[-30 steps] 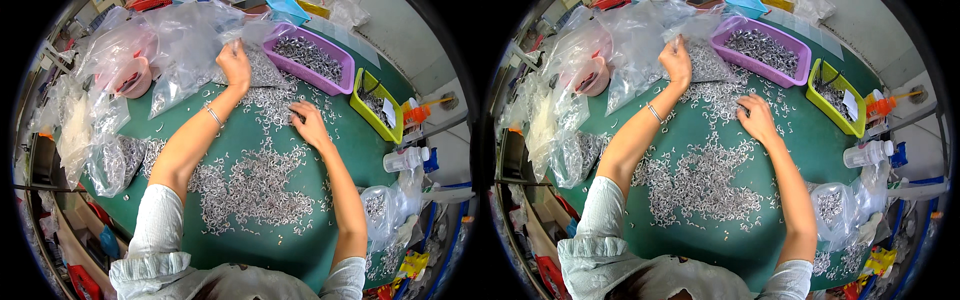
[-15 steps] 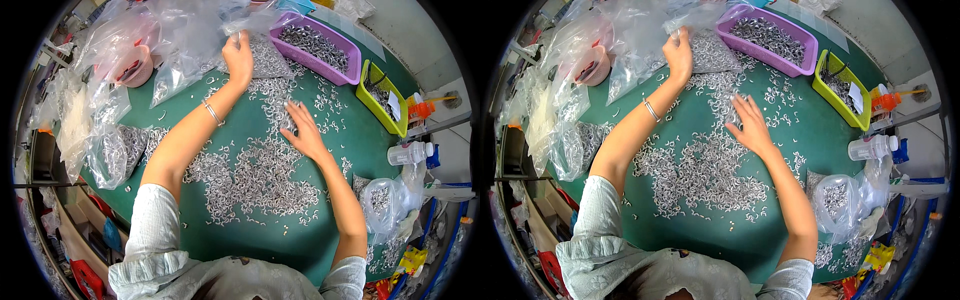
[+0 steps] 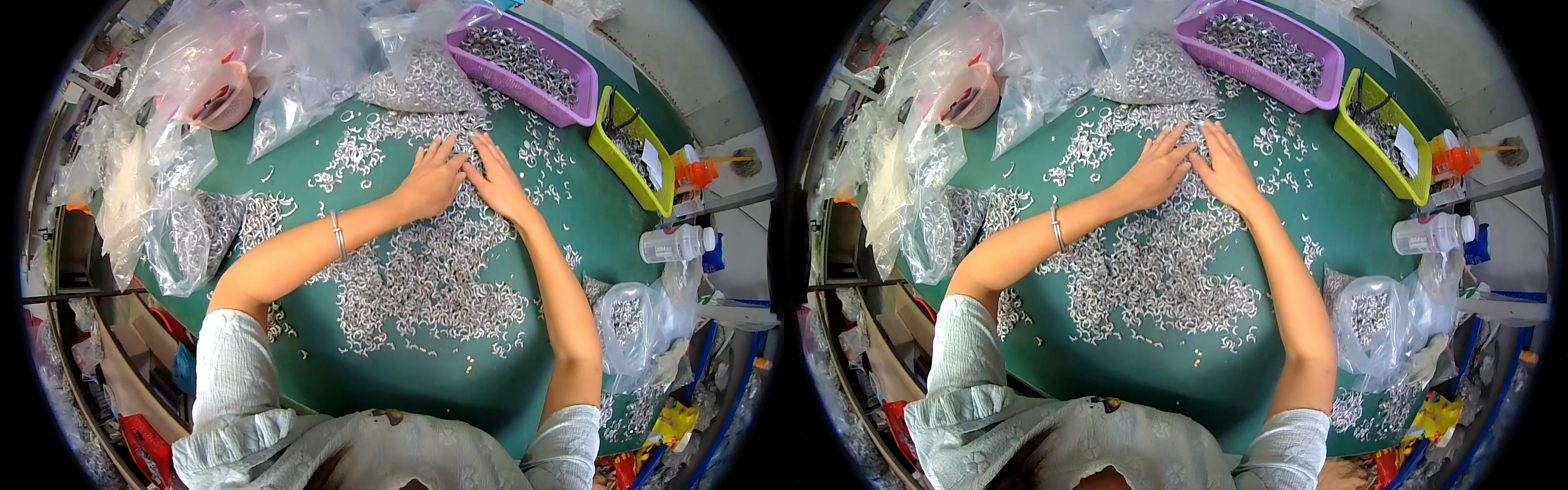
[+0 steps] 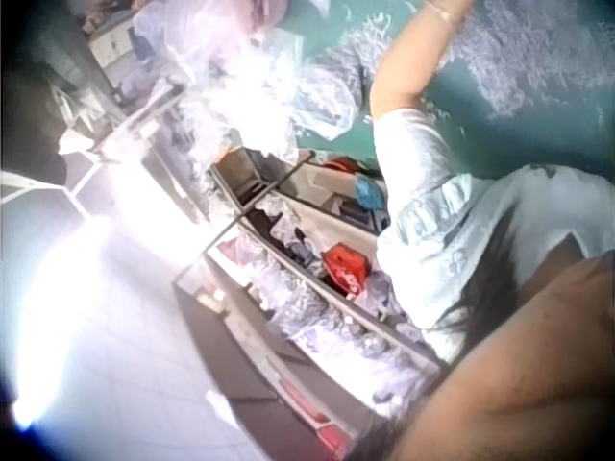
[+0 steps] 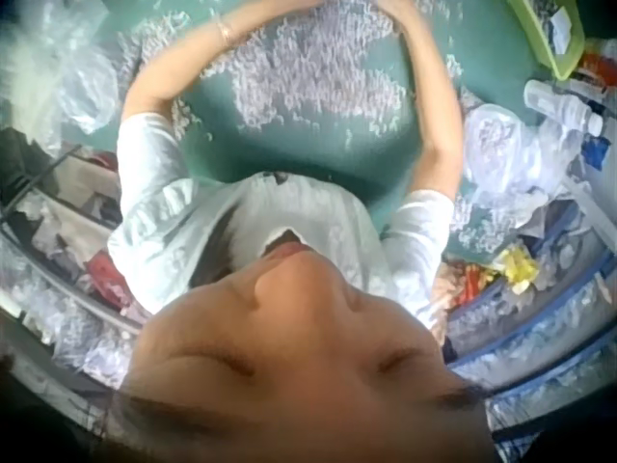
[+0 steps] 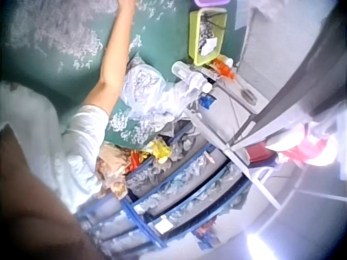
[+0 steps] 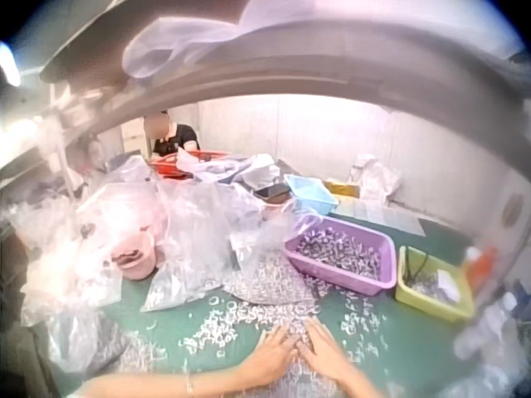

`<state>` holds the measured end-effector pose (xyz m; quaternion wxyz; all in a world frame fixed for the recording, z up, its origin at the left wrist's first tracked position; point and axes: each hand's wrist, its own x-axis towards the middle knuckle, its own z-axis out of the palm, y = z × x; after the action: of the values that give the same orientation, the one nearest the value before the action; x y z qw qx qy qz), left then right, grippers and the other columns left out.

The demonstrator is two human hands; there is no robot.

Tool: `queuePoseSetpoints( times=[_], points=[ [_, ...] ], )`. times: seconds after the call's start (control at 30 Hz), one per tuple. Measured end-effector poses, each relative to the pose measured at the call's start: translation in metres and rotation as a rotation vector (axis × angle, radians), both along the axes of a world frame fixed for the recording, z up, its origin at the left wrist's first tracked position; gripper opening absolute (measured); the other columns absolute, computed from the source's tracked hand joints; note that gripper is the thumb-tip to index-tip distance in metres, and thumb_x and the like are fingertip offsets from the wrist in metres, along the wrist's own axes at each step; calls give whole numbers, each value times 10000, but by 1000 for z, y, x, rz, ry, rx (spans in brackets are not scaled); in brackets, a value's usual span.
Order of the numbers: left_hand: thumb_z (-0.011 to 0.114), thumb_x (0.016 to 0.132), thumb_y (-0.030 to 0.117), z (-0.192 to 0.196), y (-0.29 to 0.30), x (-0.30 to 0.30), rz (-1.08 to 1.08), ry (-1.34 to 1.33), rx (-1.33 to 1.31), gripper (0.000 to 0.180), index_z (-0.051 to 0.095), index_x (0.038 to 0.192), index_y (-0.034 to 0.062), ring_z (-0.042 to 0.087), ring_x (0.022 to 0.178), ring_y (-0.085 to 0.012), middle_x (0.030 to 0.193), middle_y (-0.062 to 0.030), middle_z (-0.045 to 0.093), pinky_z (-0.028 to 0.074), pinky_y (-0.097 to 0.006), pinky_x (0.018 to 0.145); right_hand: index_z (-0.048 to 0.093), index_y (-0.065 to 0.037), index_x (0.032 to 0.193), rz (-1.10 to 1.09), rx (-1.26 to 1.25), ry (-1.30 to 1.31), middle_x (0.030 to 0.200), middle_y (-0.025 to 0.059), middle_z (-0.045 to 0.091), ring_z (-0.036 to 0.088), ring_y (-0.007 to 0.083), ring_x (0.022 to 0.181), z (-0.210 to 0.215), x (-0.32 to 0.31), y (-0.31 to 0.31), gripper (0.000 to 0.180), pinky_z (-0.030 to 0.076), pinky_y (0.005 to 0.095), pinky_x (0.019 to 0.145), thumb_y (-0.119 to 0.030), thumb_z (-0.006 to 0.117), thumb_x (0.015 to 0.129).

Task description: The person sorts small silver crescent-shaped metal parts on a green workbench by hand, gathering them into groups and placing some into a plastic bag.

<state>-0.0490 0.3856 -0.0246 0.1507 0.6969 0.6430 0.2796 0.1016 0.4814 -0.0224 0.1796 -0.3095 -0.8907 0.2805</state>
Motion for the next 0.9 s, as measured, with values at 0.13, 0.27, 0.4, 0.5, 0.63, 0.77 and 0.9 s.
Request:
queuePoseSetpoints(
  times=[0.13,0.27,0.4,0.5,0.63,0.77,0.9],
  points=[
    [569,895,96,0,-37,1,-93,-54,-24,442,459,1316,22,268,1362,-452,1452,-225,317,236,-517,1126,409,-8,1378,128,-146,70,1458,208,373,254,347,1410,13,12,-39,529,216,425,1155,-220,546,913],
    [601,871,77,17,-91,4,-156,-109,-43,517,420,1349,5,290,1354,-432,1443,-245,310,274,-472,1120,459,-66,1360,258,-208,87,1430,142,433,367,327,1338,30,27,-72,543,281,416,1118,-127,600,840],
    [627,873,115,33,-132,19,-178,-112,-56,533,424,1354,8,330,1327,-415,1418,-252,332,297,-461,1108,468,-83,1364,267,-75,-27,1402,91,474,391,324,1298,46,49,-111,588,295,432,1094,-108,636,801],
    [643,861,129,36,-153,25,-268,-71,-33,540,438,1351,32,340,1321,-406,1394,-228,371,301,-490,1099,473,-94,1366,219,-48,-15,1392,82,484,400,339,1279,47,67,-138,607,314,443,1074,-116,665,791],
    [637,841,80,42,-178,30,-409,7,13,462,520,1287,50,318,1348,-381,1424,-164,390,313,-489,1101,514,-85,1317,194,36,-26,1381,80,482,406,357,1256,51,98,-176,547,323,458,1067,-113,678,796],
    [633,825,40,45,-196,32,-502,-73,-20,388,586,1210,61,311,1360,-374,1451,-149,372,315,-471,1109,560,-64,1247,135,77,-34,1367,79,484,414,373,1241,57,118,-210,466,317,476,1071,-108,679,799],
    [608,883,125,49,-181,36,-212,-85,5,392,541,1264,60,285,1379,-385,1451,-168,366,266,-539,1106,591,-62,1207,80,30,-13,1330,76,517,428,364,1247,61,131,-231,411,319,476,1065,-103,675,807]
  ],
)
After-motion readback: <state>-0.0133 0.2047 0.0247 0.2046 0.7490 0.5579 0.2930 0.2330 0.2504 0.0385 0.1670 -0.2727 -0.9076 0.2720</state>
